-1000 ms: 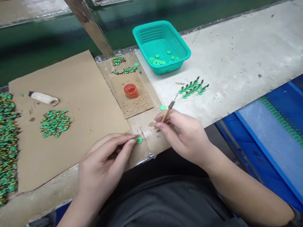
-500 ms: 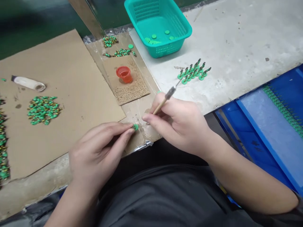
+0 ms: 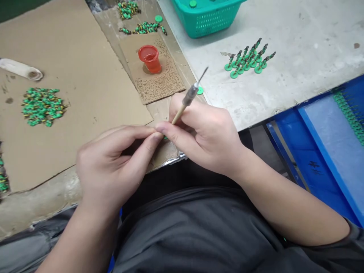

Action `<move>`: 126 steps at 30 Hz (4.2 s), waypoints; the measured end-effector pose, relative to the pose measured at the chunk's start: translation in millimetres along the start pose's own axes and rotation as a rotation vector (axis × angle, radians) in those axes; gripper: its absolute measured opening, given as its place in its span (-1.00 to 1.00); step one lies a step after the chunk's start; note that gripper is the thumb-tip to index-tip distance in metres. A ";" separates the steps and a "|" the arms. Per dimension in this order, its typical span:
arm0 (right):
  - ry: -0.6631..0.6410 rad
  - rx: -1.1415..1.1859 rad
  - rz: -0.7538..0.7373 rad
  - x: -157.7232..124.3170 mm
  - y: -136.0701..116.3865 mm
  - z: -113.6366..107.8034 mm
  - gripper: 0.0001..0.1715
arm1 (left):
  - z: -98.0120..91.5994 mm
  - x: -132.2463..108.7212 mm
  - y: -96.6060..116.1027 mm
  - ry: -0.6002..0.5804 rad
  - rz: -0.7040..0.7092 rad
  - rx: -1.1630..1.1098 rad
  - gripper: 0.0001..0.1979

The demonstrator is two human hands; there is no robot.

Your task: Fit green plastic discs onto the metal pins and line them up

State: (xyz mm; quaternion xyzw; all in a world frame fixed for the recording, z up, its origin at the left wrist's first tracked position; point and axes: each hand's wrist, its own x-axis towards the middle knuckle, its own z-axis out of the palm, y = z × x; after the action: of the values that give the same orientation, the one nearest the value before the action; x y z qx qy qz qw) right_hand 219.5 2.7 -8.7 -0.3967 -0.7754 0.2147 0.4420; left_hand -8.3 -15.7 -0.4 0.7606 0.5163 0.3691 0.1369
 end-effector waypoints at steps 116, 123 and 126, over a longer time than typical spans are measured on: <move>0.352 0.135 0.465 -118.7 3.1 -110.1 -0.72 | 109.0 208.1 63.4 -0.292 0.205 0.149 -0.55; 0.429 0.109 0.409 -116.3 -2.0 -113.3 -0.62 | 49.5 193.1 38.1 -0.588 0.001 0.331 -0.82; 0.436 0.149 0.407 -110.5 -6.6 -110.0 -0.58 | 57.8 170.6 31.5 -0.632 -0.002 0.357 -0.84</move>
State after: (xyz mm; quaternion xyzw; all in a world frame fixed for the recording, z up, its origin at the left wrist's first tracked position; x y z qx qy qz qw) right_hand 343.4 -92.2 -4.3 -0.5471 -0.5489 0.2651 0.5737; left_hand 87.1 132.0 49.9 0.8485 0.5056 0.0197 0.1550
